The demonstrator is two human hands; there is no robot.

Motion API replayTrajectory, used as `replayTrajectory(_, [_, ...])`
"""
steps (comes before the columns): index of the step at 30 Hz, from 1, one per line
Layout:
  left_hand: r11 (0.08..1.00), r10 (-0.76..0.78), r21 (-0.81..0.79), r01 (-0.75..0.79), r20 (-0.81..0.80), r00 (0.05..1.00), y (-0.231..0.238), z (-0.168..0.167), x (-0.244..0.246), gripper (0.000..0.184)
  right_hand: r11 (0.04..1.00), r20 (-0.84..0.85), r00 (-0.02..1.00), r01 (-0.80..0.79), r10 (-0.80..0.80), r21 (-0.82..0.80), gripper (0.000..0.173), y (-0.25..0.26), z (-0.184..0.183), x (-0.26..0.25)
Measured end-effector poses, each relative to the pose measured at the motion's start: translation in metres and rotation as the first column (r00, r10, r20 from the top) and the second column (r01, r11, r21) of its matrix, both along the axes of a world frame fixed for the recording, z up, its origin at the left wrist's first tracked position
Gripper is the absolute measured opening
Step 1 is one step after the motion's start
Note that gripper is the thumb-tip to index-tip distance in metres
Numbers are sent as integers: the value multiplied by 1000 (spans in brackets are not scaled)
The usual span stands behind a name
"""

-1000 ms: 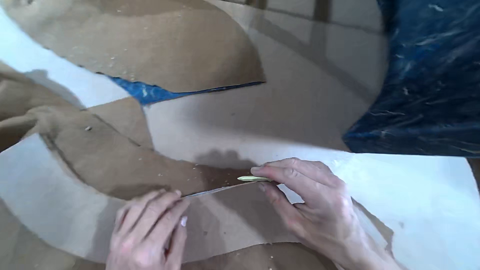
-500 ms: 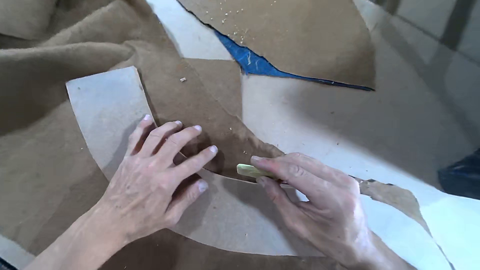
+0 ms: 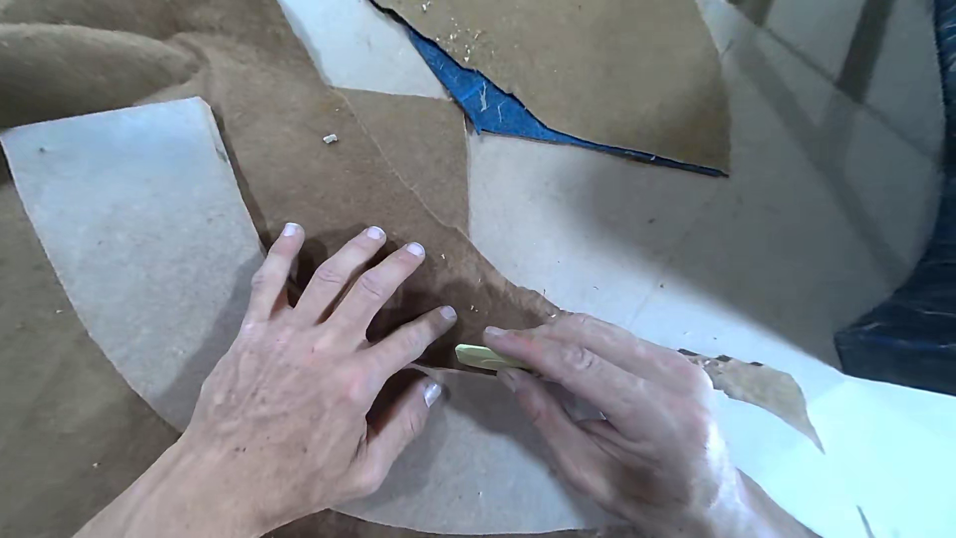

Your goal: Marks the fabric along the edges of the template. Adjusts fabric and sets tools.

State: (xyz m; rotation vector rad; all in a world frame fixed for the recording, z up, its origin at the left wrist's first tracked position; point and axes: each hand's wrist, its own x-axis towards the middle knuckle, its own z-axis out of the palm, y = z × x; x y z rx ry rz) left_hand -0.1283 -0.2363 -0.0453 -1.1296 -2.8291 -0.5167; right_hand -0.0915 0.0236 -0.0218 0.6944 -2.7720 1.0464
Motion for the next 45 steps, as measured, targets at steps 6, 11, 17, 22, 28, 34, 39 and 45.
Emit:
replayTrajectory(6, [1000, -4, 12, 4, 1, 1000, 1, 0, 0, 51, 999, 14, 999, -29, 29, 16, 24, 3, -1, -1])
replayTrajectory(11, [1000, -6, 12, 6, 9, 1000, 0, 0, -1, 51, 998, 3, 999, -48, 48, 32, 26, 10, -2, 0])
replayTrajectory(17, [1000, -8, 11, 8, -13, 1000, -1, -1, 0, 53, 998, -4, 999, -46, 46, 47, 25, 22, -1, 2])
replayTrajectory(22, [1000, -17, 4, 17, 8, 1000, -3, -2, 0, 51, 997, 3, 999, -41, 41, 61, 25, 31, 1, 4])
replayTrajectory(28, [1000, -13, 10, 13, 15, 1000, -4, -4, -1, 53, 998, 16, 999, -38, 37, 51, 25, 41, 1, 5])
replayTrajectory(34, [1000, -14, 1, 14, 32, 999, -6, -3, -1, 53, 997, 11, 999, -39, 38, 65, 24, 50, 3, 6])
replayTrajectory(39, [1000, -9, -10, 10, 53, 999, -6, -2, -1, 53, 997, 20, 1000, -22, 21, 69, 25, 60, 4, 10])
replayTrajectory(45, [1000, 7, -2, -7, 91, 996, -6, -2, 0, 53, 996, 12, 1000, -17, 16, 88, 24, 72, 6, 13])
